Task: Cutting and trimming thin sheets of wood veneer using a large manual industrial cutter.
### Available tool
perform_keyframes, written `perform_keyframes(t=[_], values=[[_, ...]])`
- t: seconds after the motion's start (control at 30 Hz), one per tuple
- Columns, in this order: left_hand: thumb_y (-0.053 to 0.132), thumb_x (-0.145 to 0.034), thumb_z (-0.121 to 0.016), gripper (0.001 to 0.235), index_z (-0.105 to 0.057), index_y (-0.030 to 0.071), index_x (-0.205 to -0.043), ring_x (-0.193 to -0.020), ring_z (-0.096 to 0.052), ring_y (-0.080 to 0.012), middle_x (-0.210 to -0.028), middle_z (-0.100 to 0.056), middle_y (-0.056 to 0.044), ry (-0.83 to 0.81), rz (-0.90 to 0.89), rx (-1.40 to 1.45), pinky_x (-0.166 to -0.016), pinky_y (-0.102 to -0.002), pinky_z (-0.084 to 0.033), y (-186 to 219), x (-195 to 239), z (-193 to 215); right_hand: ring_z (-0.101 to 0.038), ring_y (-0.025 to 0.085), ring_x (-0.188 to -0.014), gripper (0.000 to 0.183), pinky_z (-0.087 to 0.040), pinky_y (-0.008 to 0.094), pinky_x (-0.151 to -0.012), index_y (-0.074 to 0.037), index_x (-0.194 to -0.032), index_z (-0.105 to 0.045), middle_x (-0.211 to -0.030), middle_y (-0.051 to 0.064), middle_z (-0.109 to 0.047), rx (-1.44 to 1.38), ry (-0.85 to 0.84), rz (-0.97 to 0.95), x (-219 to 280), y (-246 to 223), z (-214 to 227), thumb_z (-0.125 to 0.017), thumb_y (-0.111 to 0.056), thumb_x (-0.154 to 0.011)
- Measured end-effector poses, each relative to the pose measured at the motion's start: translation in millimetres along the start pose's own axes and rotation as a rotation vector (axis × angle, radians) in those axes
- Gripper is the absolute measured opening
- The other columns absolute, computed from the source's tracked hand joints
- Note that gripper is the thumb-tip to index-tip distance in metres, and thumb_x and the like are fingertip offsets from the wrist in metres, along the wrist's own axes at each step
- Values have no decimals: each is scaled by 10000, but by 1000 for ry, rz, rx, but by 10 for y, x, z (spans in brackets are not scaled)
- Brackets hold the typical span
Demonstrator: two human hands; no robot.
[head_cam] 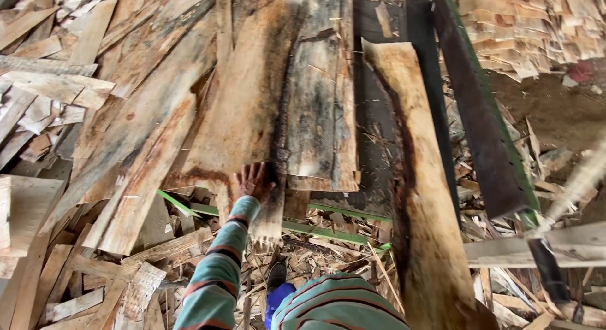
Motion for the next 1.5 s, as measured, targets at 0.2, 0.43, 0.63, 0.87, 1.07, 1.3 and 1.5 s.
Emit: perform_keyframes(t=[0.2,0.43,0.63,0.87,1.07,1.3,1.5], values=[[498,-926,-681,866,-224,282,-1630,-1576,-152,-359,-1692,-242,-19,-33,164,1,-1240,-677,-114,11,-99,-35,-661,322,-1118,488,-505,448,-969,48,-1389,-609,-1283,205,-694,-258,-38,69,-332,-677,-379,-677,-108,-931],[483,-885,-730,1041,-61,292,-1660,-1565,-142,-346,-1698,-200,12,-103,304,-15,-1225,-671,-144,-121,-296,-256,-584,185,-808,251,-480,376,-716,28,-1095,-702,-910,90,-680,73,66,491,-60,-2015,-848,-688,-183,-960],[507,-896,-730,1034,-66,312,-1664,-1583,-97,-356,-1742,-101,3,-145,348,-42,-1239,-660,-115,-228,-336,-390,-401,196,-604,436,-375,443,-550,108,-847,-550,-639,84,-442,376,345,588,326,-2835,-968,-719,-248,-1034],[491,-940,-685,955,-87,232,-1638,-1527,-157,-391,-1681,-159,-154,-73,346,-36,-1207,-652,-134,140,-176,159,-408,216,-748,284,-350,452,-649,-90,-1114,-579,-862,47,-456,91,168,494,955,-3428,-1394,-700,-243,-907],[199,-949,-570,358,-604,93,-1289,-1097,-660,-254,-1242,-689,-145,171,-269,478,-987,-401,-573,1979,481,-849,-520,348,-1409,859,-467,475,-1151,-59,-1595,-326,-1620,186,-409,303,-79,201,-547,-2241,-1666,-744,-245,-867],[399,-919,-716,756,-388,89,-1526,-1225,-673,-289,-1321,-643,-189,-252,-19,986,-981,-468,-569,3261,617,-1576,-478,346,-1453,1065,-372,502,-1206,-79,-1657,-82,-1621,226,-397,167,-196,119,-465,-2169,-1441,-763,-262,-858],[422,-895,-656,588,-516,396,-1465,-1369,-533,-294,-1546,-542,17,273,-625,-293,-1161,-524,-419,3927,75,-2727,-621,408,-1215,752,-508,527,-1073,75,-1530,-408,-1339,309,-622,-349,-415,367,-381,-2080,-942,-736,-126,-884]])
Point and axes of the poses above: each hand's wrist, its own x-axis away from the middle knuckle, its own z-axis out of the back of the hand, y = z × x, the point moved 8 cm from there along -x, towards the middle knuckle
